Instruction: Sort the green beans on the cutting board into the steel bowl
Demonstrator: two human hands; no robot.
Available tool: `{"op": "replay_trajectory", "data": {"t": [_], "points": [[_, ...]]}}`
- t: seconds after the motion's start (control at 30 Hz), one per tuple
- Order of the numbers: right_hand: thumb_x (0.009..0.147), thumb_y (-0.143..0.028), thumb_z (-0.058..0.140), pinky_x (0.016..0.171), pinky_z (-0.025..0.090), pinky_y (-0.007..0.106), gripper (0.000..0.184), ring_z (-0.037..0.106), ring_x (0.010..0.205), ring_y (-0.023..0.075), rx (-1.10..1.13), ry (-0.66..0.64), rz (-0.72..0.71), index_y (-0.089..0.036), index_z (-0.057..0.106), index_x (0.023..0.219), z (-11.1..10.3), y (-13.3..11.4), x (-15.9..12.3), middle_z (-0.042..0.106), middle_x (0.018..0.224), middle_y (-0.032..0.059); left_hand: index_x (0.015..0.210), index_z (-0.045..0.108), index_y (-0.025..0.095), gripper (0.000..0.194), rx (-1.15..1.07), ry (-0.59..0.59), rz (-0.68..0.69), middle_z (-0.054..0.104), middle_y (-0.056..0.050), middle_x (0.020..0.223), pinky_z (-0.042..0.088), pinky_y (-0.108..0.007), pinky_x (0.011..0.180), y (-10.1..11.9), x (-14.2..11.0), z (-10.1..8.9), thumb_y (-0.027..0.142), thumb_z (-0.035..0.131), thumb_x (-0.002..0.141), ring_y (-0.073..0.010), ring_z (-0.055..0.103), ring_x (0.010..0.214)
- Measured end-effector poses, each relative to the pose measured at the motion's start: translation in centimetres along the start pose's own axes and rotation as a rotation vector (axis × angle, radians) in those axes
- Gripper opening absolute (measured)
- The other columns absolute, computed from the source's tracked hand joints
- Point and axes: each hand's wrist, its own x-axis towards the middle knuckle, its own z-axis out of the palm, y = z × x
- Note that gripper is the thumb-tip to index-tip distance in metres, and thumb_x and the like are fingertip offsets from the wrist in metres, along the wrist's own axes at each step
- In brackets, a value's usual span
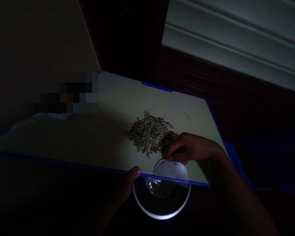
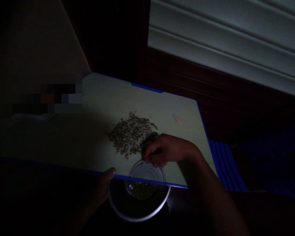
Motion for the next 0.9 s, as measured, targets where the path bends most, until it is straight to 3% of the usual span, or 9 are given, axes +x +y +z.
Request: {"op": "replay_trajectory", "data": {"t": [0.13,0.4,0.53,0.67,0.8,0.9], "points": [[0.091,-0.026,0.068,0.054,0.050,0.020,0.016,0.063,0.056,0.0098,0.029,0.009,-0.021,-0.013,0.076,0.096,0.1,-0.1,-0.1,0.070,0.068,0.0002,0.064,0.076,0.023,0.035,-0.017,0.033,0.057,0.083,-0.006,0.076,0.047,-0.053,0.110,0.2,-0.1,0.4,0.056,0.088,0.061,-0.0424,0.072,0.113],[0.092,-0.024,0.065,0.062,0.048,0.022,0.015,0.063,0.066,0.0101,-0.155,0.317,-0.097,-0.014,0.075,0.094,-2.8,1.3,-2.2,0.072,0.078,0.0011,0.052,0.069,0.024,0.034,0.003,0.043,0.079,0.075,-0.003,0.056,0.050,-0.049,0.105,0.4,0.1,0.5,0.051,0.089,0.060,-0.0399,0.074,0.104],[0.092,-0.027,0.066,0.068,0.050,0.025,0.017,0.065,0.071,0.0123,-0.195,0.277,-0.062,-0.015,0.077,0.098,-2.7,1.7,-1.6,0.074,0.081,0.0019,0.065,0.078,0.021,0.036,0.026,-0.002,0.063,0.084,-0.009,0.083,0.048,-0.053,0.107,0.6,-0.1,0.5,0.056,0.085,0.062,-0.0432,0.071,0.113],[0.094,-0.029,0.066,0.070,0.051,0.027,0.019,0.066,0.074,0.0138,-0.226,0.187,-0.076,-0.016,0.078,0.101,-1.9,1.6,-0.8,0.076,0.088,0.0040,0.071,0.080,0.020,0.037,0.026,0.040,0.091,0.085,-0.011,0.103,0.044,-0.051,0.113,0.1,-0.1,0.3,0.056,0.084,0.065,-0.0428,0.065,0.124],[0.094,-0.030,0.068,0.070,0.051,0.026,0.019,0.066,0.073,0.0135,-0.247,0.144,-0.090,-0.016,0.078,0.101,-1.8,1.4,-0.9,0.077,0.087,0.0038,0.081,0.081,0.019,0.038,0.003,0.014,0.066,0.083,-0.012,0.111,0.043,-0.051,0.113,-0.6,-0.1,-0.2,0.055,0.082,0.070,-0.0424,0.064,0.126],[0.095,-0.033,0.067,0.069,0.050,0.025,0.021,0.065,0.071,0.0129,-0.252,0.156,-0.073,-0.015,0.078,0.100,-2.2,1.5,-1.3,0.076,0.084,0.0029,0.081,0.080,0.019,0.039,0.030,0.009,0.070,0.084,-0.012,0.103,0.044,-0.050,0.110,-0.7,0.0,-0.4,0.056,0.079,0.072,-0.0413,0.068,0.118]]}}
